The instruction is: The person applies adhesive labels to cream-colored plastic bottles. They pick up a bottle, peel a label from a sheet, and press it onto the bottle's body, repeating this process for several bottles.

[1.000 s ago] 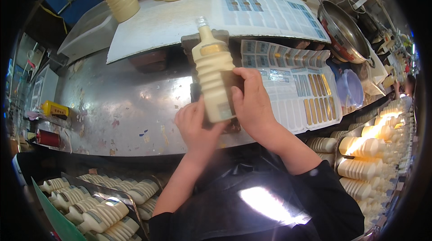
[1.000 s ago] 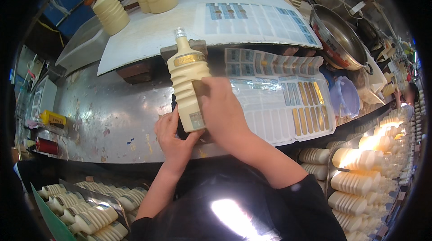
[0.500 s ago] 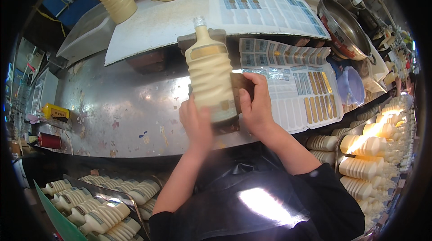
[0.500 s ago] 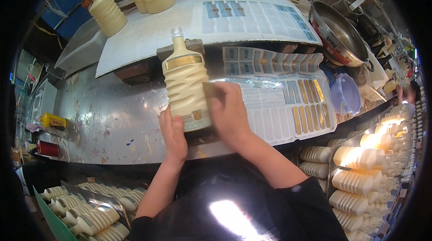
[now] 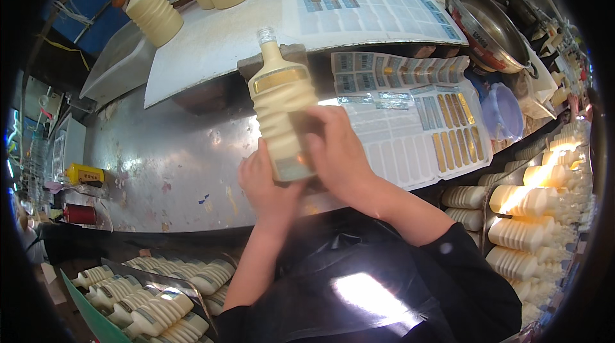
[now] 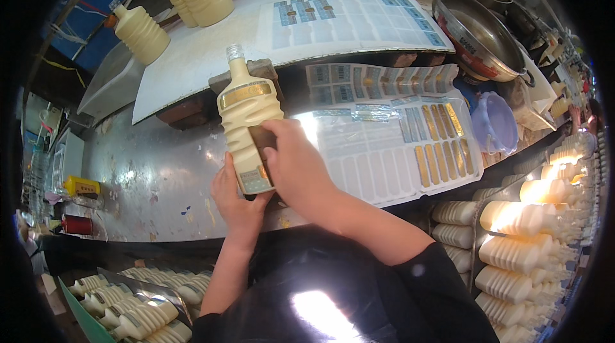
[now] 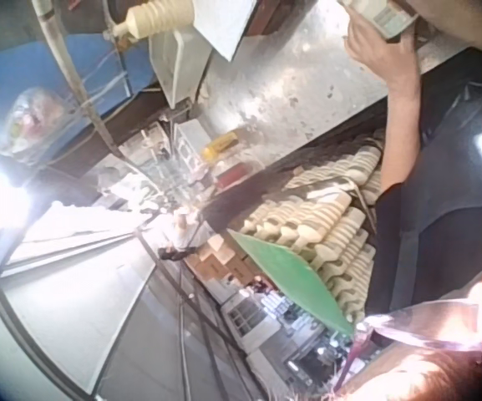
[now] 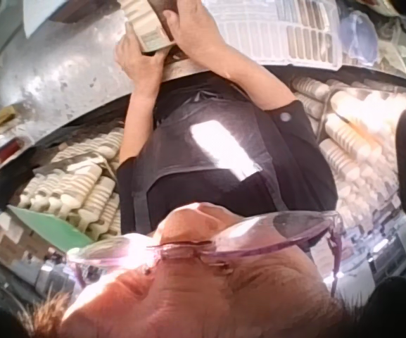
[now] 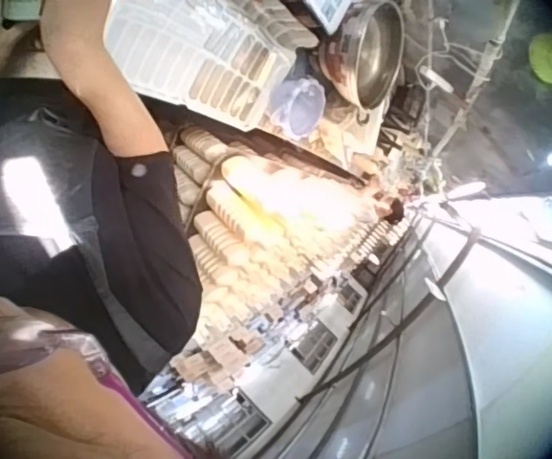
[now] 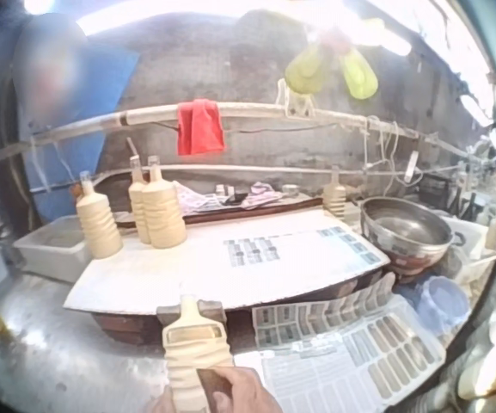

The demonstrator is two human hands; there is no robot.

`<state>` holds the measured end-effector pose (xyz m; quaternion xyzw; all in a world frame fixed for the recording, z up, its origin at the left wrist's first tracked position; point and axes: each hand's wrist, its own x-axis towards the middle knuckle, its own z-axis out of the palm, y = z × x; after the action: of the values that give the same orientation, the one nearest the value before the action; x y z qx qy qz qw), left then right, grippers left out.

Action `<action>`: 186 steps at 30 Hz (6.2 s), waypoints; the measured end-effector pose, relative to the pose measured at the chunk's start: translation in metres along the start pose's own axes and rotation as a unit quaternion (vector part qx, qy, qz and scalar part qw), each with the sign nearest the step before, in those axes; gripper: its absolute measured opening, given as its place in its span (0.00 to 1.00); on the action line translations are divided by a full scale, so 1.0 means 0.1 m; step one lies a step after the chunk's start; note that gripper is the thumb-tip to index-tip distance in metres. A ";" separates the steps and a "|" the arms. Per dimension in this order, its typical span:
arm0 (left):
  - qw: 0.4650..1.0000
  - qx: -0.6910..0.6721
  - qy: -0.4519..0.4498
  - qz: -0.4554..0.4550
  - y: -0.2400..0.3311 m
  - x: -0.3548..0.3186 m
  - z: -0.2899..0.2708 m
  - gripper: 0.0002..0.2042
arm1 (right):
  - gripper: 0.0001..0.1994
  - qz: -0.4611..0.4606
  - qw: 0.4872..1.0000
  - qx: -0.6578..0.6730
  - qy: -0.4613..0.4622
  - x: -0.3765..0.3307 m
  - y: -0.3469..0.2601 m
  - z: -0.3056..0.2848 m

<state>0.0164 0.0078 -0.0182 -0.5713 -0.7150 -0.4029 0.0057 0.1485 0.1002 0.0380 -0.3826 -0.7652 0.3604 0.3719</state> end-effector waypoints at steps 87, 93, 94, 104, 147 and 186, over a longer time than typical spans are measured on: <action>0.911 -0.363 -0.013 -0.198 -0.14 0.07 0.12 0.27 | 0.16 0.126 0.986 0.064 0.089 -0.15 0.57 -0.15; 0.921 -0.345 0.047 -0.174 -0.15 0.36 0.01 0.24 | 0.18 0.035 0.977 0.154 0.142 0.43 0.25 -0.25; 0.921 -0.349 0.034 -0.172 -0.07 0.51 -0.05 0.25 | 0.18 0.016 0.987 0.099 0.126 0.55 0.11 -0.24; 0.856 -0.439 -0.039 -0.271 -0.15 1.23 0.09 0.14 | 0.17 0.107 0.991 -0.061 0.045 0.80 0.03 -0.09; 0.812 -0.509 -0.101 -0.268 -0.12 1.43 -0.02 0.18 | 0.19 0.168 0.933 0.316 0.027 0.77 0.58 0.03; 0.846 0.084 0.524 -0.039 1.47 -1.64 -3.99 0.25 | 0.17 0.056 0.875 0.430 -0.214 0.99 -0.31 0.88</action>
<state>0.0137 -0.3544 0.2588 -0.2438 -0.6588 -0.5803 0.4121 0.0215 0.1476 0.0525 -0.1404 -0.5727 0.7473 0.3063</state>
